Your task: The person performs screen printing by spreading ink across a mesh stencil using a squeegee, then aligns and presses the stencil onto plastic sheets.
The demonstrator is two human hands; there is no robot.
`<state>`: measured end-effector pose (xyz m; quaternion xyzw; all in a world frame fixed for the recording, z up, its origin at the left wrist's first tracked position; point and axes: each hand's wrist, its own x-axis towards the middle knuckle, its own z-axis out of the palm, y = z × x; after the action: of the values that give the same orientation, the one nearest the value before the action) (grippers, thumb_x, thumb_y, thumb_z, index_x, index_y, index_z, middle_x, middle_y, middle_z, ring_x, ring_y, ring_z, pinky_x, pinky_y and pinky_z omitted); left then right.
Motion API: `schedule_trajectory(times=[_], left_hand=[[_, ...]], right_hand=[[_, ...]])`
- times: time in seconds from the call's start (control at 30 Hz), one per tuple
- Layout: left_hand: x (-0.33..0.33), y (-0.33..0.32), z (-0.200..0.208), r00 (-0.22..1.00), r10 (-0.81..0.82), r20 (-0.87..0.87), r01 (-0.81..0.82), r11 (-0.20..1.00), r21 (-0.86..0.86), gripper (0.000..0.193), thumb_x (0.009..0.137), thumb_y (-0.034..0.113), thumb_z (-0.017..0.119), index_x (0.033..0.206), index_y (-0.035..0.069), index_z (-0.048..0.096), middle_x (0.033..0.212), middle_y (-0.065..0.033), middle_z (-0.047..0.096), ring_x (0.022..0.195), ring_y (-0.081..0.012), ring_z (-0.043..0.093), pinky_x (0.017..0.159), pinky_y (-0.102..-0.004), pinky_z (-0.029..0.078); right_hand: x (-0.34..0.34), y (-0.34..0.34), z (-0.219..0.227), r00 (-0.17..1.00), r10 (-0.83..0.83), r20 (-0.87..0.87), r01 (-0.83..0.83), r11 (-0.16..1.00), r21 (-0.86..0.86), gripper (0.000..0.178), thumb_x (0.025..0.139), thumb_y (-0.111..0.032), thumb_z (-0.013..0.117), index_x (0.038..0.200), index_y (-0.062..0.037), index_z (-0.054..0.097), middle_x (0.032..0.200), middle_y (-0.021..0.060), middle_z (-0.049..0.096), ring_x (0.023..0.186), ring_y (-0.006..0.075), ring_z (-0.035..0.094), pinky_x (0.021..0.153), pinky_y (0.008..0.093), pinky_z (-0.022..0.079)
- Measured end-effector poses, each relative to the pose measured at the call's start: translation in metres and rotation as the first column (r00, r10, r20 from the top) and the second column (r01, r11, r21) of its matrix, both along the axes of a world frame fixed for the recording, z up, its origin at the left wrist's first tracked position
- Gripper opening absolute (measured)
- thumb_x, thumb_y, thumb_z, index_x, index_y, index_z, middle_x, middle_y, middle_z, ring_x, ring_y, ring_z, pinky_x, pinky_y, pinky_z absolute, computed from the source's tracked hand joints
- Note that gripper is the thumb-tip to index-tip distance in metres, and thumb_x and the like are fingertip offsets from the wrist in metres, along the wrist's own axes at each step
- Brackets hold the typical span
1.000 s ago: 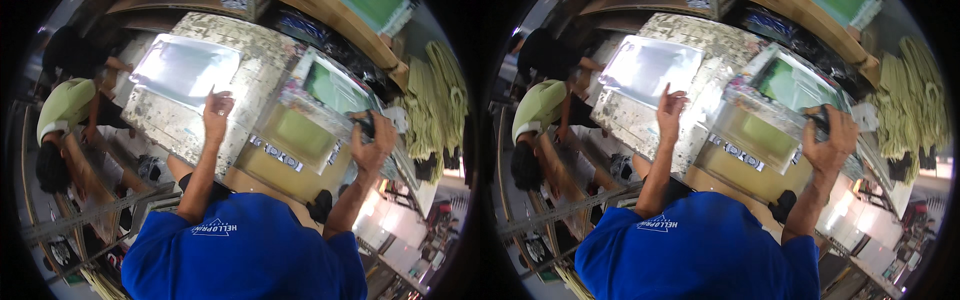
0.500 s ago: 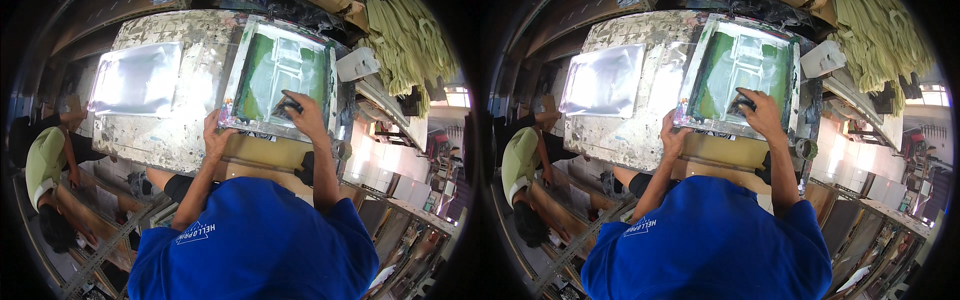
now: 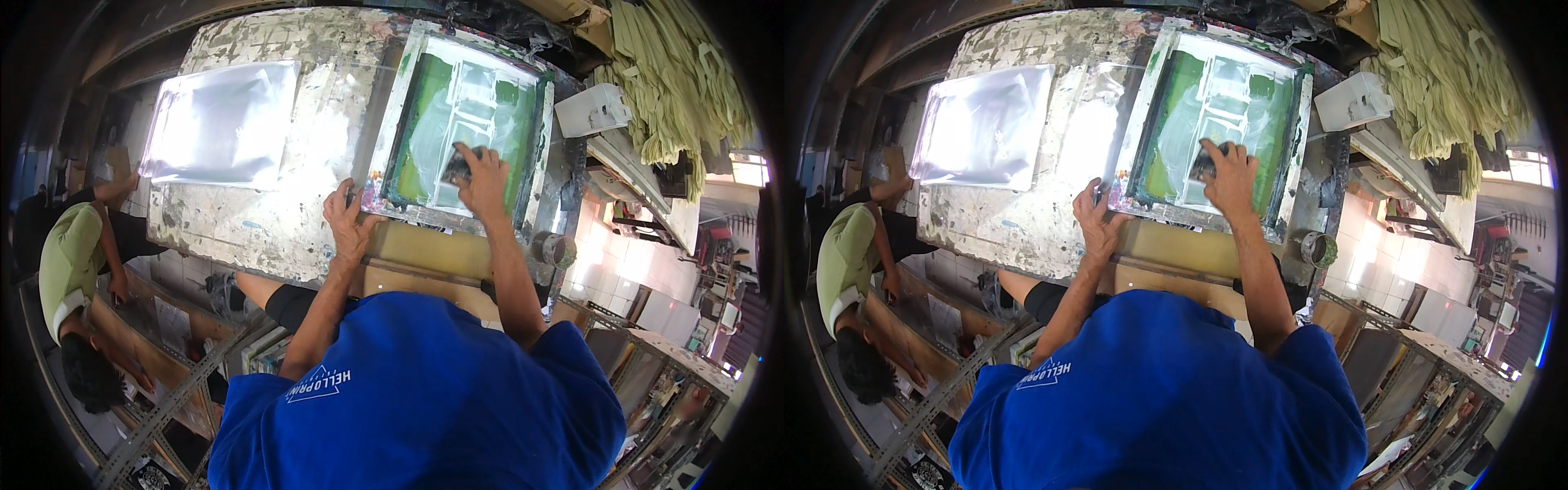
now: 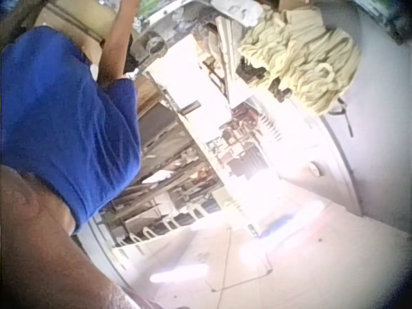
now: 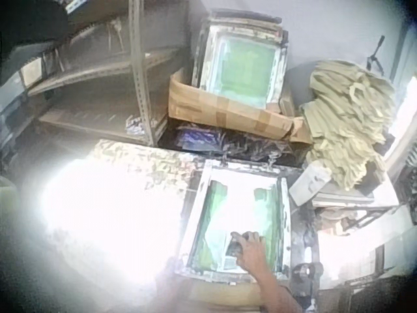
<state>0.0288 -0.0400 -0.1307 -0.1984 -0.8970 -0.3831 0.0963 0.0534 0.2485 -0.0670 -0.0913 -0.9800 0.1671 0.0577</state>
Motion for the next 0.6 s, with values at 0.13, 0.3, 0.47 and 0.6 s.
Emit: schedule_trajectory(times=[0.13, 0.3, 0.47, 0.6], left_hand=[[-0.001, -0.002, -0.001, 1.000, -0.022, 0.000, 0.022, 1.000, 0.012, 0.067, 0.072, 0.045, 0.082, 0.122, 0.002, 0.069, 0.141, -0.0181, 0.052, 0.125, -0.0359, 0.044, 0.107, -0.0494, 0.031], [0.000, -0.003, -0.002, 0.999, -0.027, -0.018, 0.027, 1.000, 0.009, 0.069, 0.075, 0.046, 0.081, 0.127, 0.004, 0.066, 0.143, -0.0184, 0.050, 0.125, -0.0364, 0.043, 0.106, -0.0494, 0.031], [0.001, -0.001, -0.003, 0.999, -0.027, -0.019, 0.029, 0.996, 0.079, 0.066, 0.076, 0.041, 0.081, 0.128, 0.003, 0.065, 0.143, -0.0182, 0.050, 0.125, -0.0367, 0.043, 0.106, -0.0491, 0.032], [0.001, -0.001, -0.005, 1.000, -0.005, -0.029, 0.007, 0.998, 0.056, 0.063, 0.076, 0.037, 0.082, 0.127, 0.003, 0.065, 0.138, -0.0157, 0.055, 0.124, -0.0356, 0.045, 0.106, -0.0488, 0.032]], right_hand=[[-0.046, 0.037, -0.008, 0.993, -0.068, -0.093, 0.073, 0.996, 0.047, 0.073, 0.072, -0.015, 0.082, 0.140, -0.0247, 0.057, 0.117, 0.0165, 0.060, 0.116, 0.0350, 0.051, 0.093, 0.0479, 0.033], [-0.092, 0.078, -0.010, 0.989, -0.052, -0.139, 0.064, 0.994, 0.084, 0.069, 0.074, -0.015, 0.082, 0.137, -0.0257, 0.059, 0.121, 0.0169, 0.060, 0.118, 0.0345, 0.052, 0.093, 0.0480, 0.036], [-0.114, 0.112, -0.023, 0.962, -0.022, -0.271, 0.019, 1.000, -0.012, 0.054, 0.078, -0.017, 0.078, 0.129, -0.0233, 0.064, 0.111, 0.0153, 0.066, 0.113, 0.0342, 0.057, 0.091, 0.0476, 0.038], [-0.104, 0.089, -0.004, 0.970, 0.036, -0.239, -0.004, 0.991, 0.133, 0.040, 0.081, -0.018, 0.074, 0.120, -0.0227, 0.066, 0.099, 0.0099, 0.070, 0.102, 0.0303, 0.062, 0.084, 0.0463, 0.037]])
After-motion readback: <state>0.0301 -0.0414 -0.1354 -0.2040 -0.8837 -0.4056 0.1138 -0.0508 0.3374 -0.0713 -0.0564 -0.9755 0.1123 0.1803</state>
